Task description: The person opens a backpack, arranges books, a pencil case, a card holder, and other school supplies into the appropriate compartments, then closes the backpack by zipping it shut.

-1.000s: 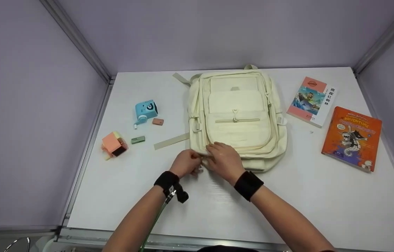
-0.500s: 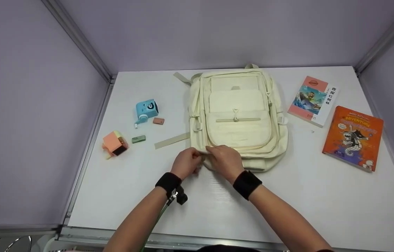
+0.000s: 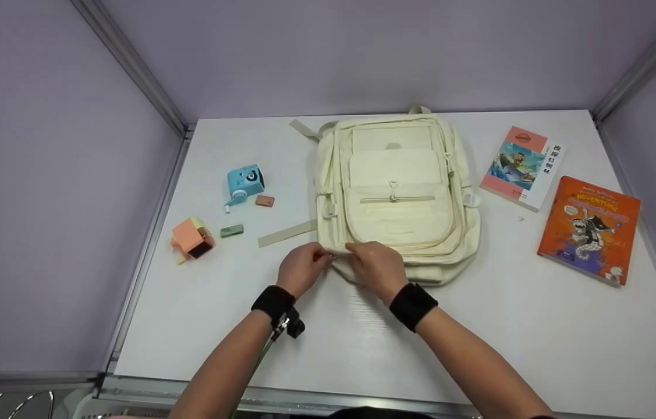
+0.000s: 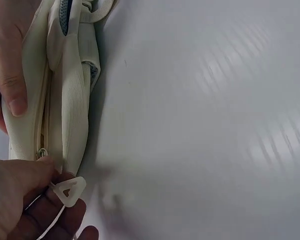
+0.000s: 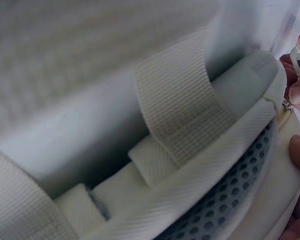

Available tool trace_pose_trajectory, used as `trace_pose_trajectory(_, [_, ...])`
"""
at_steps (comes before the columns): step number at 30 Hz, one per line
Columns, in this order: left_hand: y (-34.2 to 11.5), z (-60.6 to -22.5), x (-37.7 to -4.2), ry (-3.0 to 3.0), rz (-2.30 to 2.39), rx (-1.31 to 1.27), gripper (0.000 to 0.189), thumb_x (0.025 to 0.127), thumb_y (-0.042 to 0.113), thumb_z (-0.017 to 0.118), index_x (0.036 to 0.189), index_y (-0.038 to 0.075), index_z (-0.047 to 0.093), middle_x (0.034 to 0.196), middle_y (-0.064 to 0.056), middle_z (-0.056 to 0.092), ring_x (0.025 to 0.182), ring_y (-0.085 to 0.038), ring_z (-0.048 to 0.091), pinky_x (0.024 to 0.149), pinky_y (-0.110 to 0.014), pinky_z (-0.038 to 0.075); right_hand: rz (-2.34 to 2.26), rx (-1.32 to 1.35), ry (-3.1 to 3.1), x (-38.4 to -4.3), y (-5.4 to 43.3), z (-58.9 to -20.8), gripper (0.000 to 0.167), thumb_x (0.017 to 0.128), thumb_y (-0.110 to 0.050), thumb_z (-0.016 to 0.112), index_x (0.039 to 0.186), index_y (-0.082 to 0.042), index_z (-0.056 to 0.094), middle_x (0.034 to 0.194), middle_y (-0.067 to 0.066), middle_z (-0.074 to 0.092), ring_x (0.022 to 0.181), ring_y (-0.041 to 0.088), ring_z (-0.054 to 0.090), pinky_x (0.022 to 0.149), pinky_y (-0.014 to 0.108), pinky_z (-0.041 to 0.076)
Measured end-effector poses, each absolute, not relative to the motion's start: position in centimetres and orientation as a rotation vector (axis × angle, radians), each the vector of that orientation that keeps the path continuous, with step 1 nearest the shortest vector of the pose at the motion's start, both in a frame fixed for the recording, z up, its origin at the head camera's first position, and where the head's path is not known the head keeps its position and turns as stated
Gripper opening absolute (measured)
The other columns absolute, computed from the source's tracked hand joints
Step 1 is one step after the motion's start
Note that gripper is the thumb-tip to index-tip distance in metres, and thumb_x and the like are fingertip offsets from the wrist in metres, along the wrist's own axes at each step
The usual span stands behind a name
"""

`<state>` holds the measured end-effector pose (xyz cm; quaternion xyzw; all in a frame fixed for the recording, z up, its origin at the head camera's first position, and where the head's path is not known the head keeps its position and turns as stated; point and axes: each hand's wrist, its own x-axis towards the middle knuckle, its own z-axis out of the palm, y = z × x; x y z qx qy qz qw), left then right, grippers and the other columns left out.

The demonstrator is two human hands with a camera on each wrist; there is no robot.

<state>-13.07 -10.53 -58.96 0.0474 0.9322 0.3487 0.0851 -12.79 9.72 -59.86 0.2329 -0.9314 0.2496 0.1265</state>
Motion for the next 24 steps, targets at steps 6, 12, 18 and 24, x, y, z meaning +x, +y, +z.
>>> trace_pose_trajectory(6, [-12.0, -59.0, -13.6, 2.811, 1.025, 0.047, 0.011, 0.099, 0.023, 0.071, 0.094, 0.013, 0.073, 0.088, 0.001, 0.07, 0.081, -0.017, 0.062, 0.076, -0.037, 0.05, 0.735, 0.678, -2.746, -12.8, 9.7, -59.8, 0.021, 0.096, -0.013, 0.073, 0.116, -0.012, 0.078, 0.105, 0.007, 0.077, 0.092, 0.025, 0.073, 0.074, 0.041, 0.059])
trace_pose_trajectory(12, [-12.8, -59.0, -14.5, 2.813, 1.003, -0.032, 0.01, 0.099, 0.023, 0.07, 0.096, 0.015, 0.074, 0.09, 0.002, 0.07, 0.083, -0.016, 0.064, 0.076, -0.037, 0.051, 0.711, 0.707, -2.744, -12.7, 9.7, -59.8, 0.019, 0.097, -0.014, 0.071, 0.114, -0.012, 0.078, 0.103, 0.006, 0.077, 0.09, 0.024, 0.073, 0.074, 0.04, 0.059])
trace_pose_trajectory(18, [-13.0, -59.2, -15.0, 2.835, 0.983, -0.051, 0.01, 0.1, 0.023, 0.068, 0.099, 0.015, 0.074, 0.091, 0.002, 0.071, 0.084, -0.016, 0.064, 0.077, -0.037, 0.052, 0.693, 0.746, -2.721, -12.6, 9.6, -59.8, 0.016, 0.095, -0.013, 0.072, 0.11, -0.012, 0.078, 0.101, 0.004, 0.077, 0.088, 0.024, 0.073, 0.072, 0.039, 0.059])
trace_pose_trajectory(24, [-12.8, -59.2, -14.9, 2.843, 0.976, -0.017, 0.009, 0.1, 0.022, 0.069, 0.098, 0.015, 0.074, 0.091, 0.003, 0.071, 0.083, -0.016, 0.064, 0.077, -0.037, 0.052, 0.624, 0.813, -2.678, -12.9, 8.9, -59.1, 0.03, 0.091, -0.014, 0.075, 0.12, -0.006, 0.073, 0.109, 0.009, 0.075, 0.095, 0.029, 0.071, 0.081, 0.043, 0.057])
